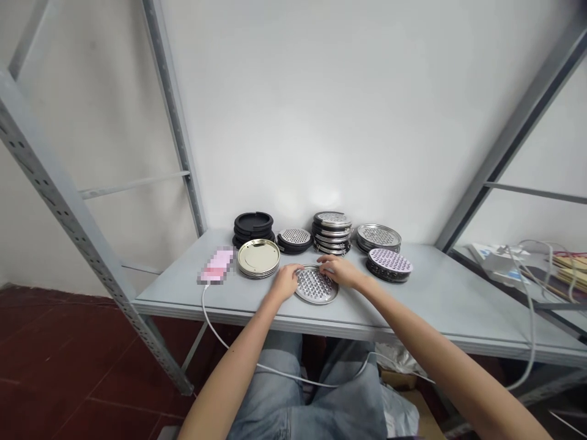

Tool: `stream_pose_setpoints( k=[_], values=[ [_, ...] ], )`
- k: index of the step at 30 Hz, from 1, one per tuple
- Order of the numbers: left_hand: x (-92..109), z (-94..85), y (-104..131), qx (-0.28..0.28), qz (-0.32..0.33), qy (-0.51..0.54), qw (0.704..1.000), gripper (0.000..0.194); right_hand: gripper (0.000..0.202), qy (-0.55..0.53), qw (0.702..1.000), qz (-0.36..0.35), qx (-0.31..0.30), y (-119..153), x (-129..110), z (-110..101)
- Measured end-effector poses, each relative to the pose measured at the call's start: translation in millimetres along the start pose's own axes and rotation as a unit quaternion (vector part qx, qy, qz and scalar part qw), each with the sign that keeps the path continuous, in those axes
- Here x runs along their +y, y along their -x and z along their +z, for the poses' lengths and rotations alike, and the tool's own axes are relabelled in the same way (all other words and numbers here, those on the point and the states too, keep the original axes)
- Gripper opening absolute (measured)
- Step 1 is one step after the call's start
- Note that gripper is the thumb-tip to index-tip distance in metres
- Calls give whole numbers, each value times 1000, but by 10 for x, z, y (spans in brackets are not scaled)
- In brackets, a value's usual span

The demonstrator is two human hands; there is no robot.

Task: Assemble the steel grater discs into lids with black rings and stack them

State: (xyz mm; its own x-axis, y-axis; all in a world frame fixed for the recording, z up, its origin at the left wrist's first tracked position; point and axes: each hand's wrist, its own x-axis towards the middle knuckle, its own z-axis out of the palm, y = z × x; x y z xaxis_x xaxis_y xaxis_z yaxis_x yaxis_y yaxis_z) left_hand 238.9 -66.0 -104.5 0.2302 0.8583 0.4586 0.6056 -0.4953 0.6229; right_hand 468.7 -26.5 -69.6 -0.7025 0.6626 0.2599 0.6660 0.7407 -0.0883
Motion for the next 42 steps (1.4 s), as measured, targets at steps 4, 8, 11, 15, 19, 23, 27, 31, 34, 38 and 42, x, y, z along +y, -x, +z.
stream_pose_setpoints(
  k=[4,8,11,15,19,23,27,31,34,38,42],
  values=[
    [-7,11,-9,4,-7,-3,1000,52,27,50,998,-29,13,-33,-46,-33],
    [-15,20,-11,1,-7,3,1000,56,28,54,998,-27,3,-50,-66,-130],
    [-27,30,-12,2,0,7,1000,51,28,45,999,3,1,-40,-67,-206],
    [-36,38,-14,-7,-5,4,1000,53,27,39,999,21,-4,-11,-45,-263],
    [-9,29,-8,-17,-32,0,999,64,26,38,995,63,61,63,56,-313],
    [18,17,2,-12,-42,7,999,66,28,70,975,136,160,278,228,-444],
    [-4,30,1,-2,-37,17,999,61,32,164,919,292,207,655,459,-665],
    [-35,56,-8,2,-27,6,1000,62,34,196,872,411,178,1020,716,-856],
    [-42,66,-11,12,-14,-6,1000,61,35,179,845,476,167,1165,862,-915],
    [-38,60,-12,25,-2,-18,1000,58,33,114,820,533,172,1217,979,-883],
    [-44,60,-14,27,-4,-21,999,56,34,68,808,560,170,1257,1056,-805]
  ],
)
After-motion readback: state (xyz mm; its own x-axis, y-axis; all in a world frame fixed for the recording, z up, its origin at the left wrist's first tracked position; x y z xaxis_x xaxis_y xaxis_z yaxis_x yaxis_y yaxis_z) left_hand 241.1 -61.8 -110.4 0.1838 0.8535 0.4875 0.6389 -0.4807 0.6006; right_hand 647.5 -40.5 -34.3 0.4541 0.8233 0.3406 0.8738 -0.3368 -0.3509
